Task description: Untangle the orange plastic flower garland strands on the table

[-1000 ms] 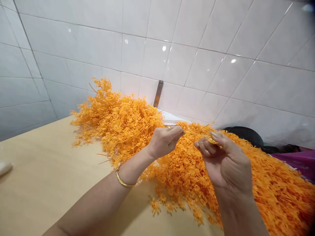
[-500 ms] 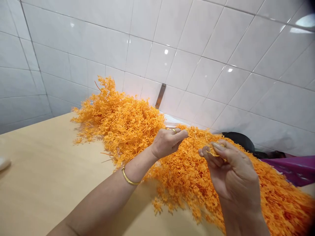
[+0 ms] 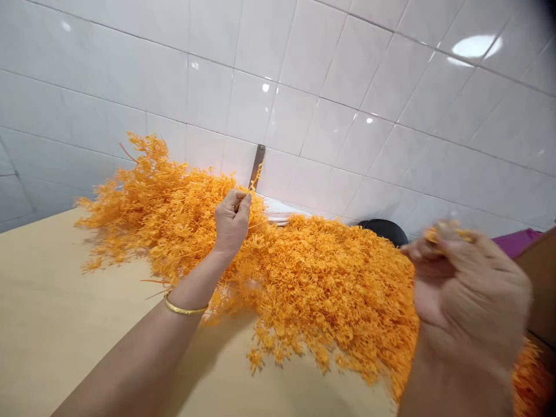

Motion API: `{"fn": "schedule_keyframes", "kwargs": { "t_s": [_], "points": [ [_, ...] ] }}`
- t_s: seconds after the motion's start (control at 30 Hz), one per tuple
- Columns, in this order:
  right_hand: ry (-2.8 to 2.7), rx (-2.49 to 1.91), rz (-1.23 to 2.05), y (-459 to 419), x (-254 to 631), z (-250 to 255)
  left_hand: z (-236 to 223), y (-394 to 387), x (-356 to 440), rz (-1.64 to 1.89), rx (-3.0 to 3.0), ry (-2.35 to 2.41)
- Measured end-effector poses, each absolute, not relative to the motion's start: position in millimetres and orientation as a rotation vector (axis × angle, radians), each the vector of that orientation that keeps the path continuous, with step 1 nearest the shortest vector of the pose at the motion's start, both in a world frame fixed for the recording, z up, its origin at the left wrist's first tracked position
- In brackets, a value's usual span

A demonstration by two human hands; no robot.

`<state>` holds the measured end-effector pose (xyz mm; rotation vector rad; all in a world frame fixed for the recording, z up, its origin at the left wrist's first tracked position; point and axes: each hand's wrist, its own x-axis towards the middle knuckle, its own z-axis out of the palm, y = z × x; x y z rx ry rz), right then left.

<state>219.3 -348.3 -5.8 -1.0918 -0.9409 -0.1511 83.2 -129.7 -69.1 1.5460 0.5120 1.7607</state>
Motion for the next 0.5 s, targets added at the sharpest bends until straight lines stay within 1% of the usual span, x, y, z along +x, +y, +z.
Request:
{"fn": "schedule_keyframes", "kwargs": {
  "t_s": [0.07, 0.2, 0.33, 0.43, 0.5],
  "points": [
    [-0.887, -1.09, -0.239, -336, 220, -10, -60, -140, 85, 1.653, 1.434, 0.453],
    [-0.928, -1.213, -0.237, -324, 225, -17, -48, -150, 84, 1.532, 1.158, 0.396],
    [-1.015, -1.393, -0.302, -327, 228, -18, -40, -156, 82, 1.381, 0.984, 0.348],
    [-1.138, -1.495, -0.279, -325, 222, -19, -38, -166, 86, 1.239, 0.908, 0.35],
    [-1.225, -1.54, -0.206, -320, 214, -22, -39, -173, 91, 1.157, 0.904, 0.345]
  ]
}}
